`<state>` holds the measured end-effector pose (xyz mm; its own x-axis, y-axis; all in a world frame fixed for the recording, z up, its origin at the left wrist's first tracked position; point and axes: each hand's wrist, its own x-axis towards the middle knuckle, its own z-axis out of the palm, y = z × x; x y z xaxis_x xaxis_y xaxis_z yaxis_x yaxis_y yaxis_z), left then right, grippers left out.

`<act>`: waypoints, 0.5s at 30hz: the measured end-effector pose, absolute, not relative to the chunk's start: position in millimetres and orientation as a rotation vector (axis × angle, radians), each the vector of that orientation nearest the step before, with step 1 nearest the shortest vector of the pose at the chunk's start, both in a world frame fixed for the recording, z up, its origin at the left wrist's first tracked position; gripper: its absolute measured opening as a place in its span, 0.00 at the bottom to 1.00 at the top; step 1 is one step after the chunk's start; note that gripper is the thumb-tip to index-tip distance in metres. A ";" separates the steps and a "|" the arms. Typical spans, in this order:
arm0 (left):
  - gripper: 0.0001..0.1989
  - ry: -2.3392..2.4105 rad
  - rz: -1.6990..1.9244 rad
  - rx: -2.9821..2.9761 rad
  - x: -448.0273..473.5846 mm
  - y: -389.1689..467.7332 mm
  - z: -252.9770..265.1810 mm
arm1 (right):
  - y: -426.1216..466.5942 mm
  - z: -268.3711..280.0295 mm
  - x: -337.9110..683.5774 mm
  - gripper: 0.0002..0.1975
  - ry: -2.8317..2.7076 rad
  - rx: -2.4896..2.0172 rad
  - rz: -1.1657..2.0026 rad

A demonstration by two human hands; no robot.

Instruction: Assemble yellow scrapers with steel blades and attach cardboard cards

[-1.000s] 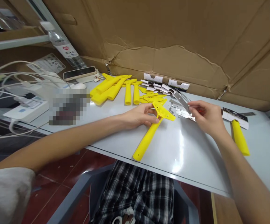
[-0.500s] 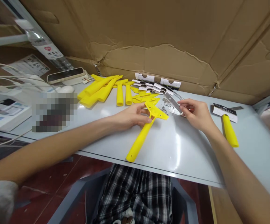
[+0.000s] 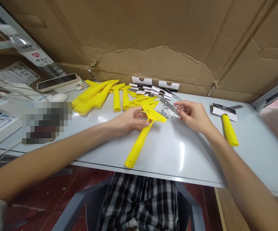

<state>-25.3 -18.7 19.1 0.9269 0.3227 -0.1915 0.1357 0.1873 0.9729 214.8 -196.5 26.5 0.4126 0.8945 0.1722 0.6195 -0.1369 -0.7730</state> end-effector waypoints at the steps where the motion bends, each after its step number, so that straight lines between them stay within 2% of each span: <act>1: 0.26 0.403 0.145 1.388 -25.1 -18.3 20.1 | -196.7 27.0 214.0 0.22 -1.291 -1.849 0.425; 5: 0.25 0.464 0.177 1.395 -23.3 -16.6 26.0 | -197.3 29.7 209.5 0.28 -1.238 -1.812 0.459; 10: 0.24 0.468 0.192 1.404 -21.6 -14.5 24.5 | -196.0 35.3 200.0 0.49 -1.131 -1.637 0.680; 15: 0.25 0.390 0.145 1.381 -24.8 -21.4 18.5 | -192.2 31.9 195.0 0.55 -1.036 -1.519 0.830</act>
<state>-24.8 -21.4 18.5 0.9273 0.3259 -0.1842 0.1260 0.1916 0.9733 195.0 -192.2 31.9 0.3802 0.9247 0.0198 0.1826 -0.0541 -0.9817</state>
